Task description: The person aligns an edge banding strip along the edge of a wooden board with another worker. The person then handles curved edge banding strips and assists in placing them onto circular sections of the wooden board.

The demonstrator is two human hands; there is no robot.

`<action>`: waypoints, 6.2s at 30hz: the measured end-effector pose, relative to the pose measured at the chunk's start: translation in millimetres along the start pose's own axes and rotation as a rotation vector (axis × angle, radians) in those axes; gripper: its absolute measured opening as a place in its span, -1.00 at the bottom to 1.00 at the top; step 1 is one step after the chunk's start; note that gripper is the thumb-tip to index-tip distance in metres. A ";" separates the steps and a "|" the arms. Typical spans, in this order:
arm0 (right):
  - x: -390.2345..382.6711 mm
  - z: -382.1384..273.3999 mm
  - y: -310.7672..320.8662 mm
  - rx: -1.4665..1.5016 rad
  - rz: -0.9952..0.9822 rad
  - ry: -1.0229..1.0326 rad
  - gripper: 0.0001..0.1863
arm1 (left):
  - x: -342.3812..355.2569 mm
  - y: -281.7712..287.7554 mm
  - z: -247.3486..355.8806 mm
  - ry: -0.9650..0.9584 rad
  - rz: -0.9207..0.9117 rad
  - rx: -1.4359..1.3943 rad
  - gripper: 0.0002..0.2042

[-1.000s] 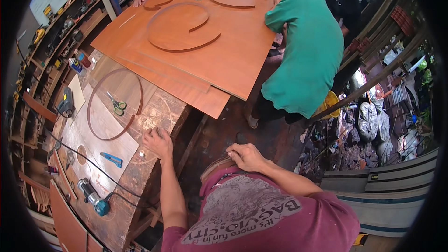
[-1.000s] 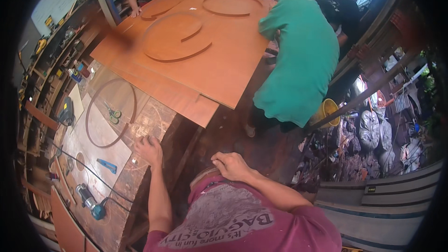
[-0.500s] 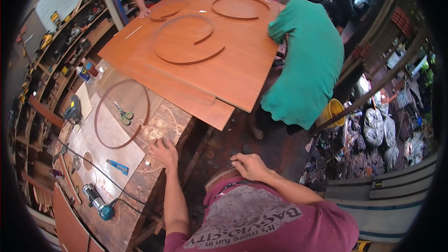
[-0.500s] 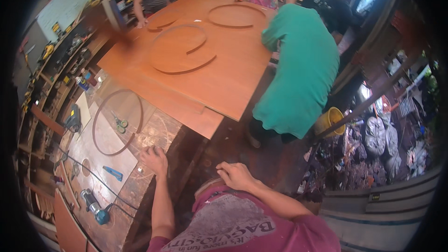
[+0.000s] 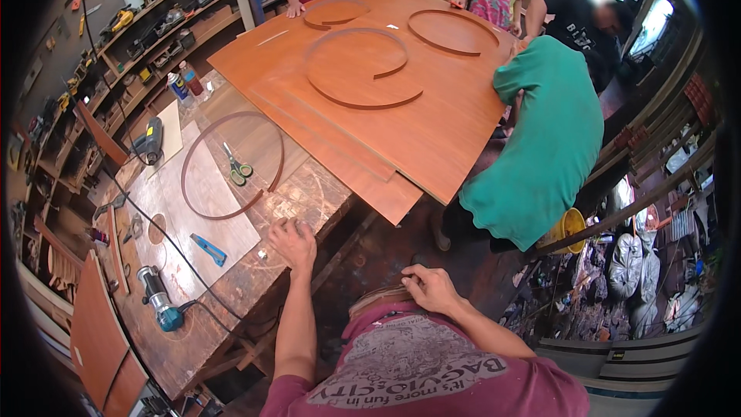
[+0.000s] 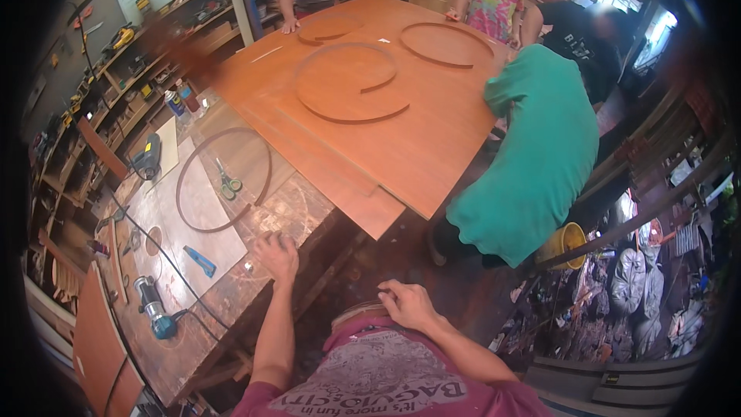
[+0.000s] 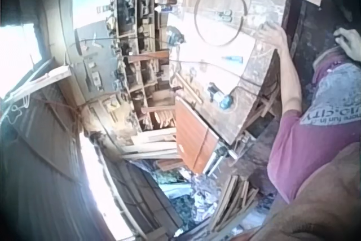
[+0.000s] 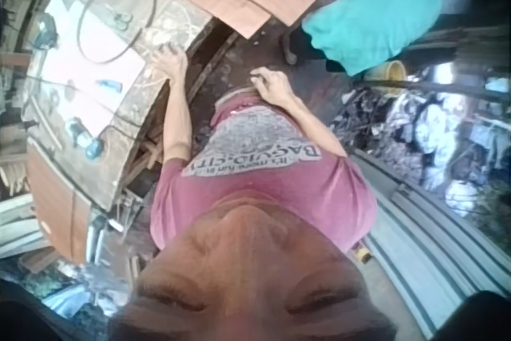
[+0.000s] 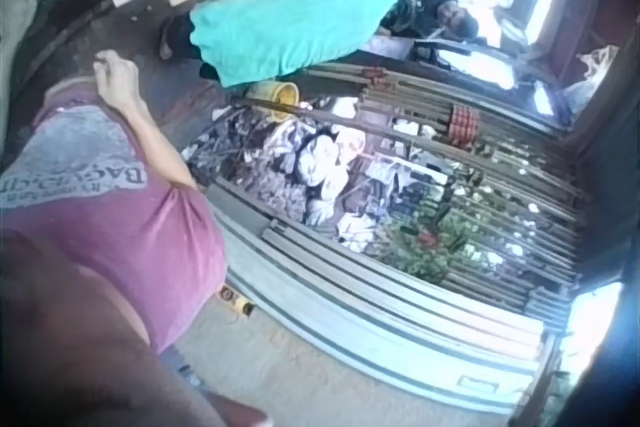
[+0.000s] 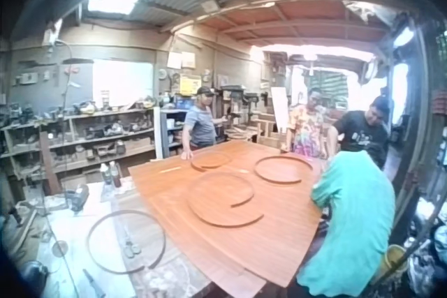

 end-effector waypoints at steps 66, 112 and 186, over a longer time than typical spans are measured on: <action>13.0 29.0 34.3 -0.015 0.290 -0.110 -0.82 | 1.7 -5.3 0.6 0.078 -0.038 0.010 -0.74; 9.7 28.7 29.0 -0.014 0.291 -0.116 -0.81 | 3.0 -6.5 -3.3 0.108 -0.067 0.038 -0.69; 25.9 90.7 29.3 0.242 0.608 -0.301 -0.48 | 2.3 -7.0 -17.7 0.153 -0.043 0.071 -0.69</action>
Point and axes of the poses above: each hand's wrist, its own x-axis towards the middle knuckle, its own y-axis out of the back of the hand, z = x × y, the point moved 3 cm from there along x, towards the middle knuckle, and after that the axes turned 2 degrees about z, right-handed, at the moved point
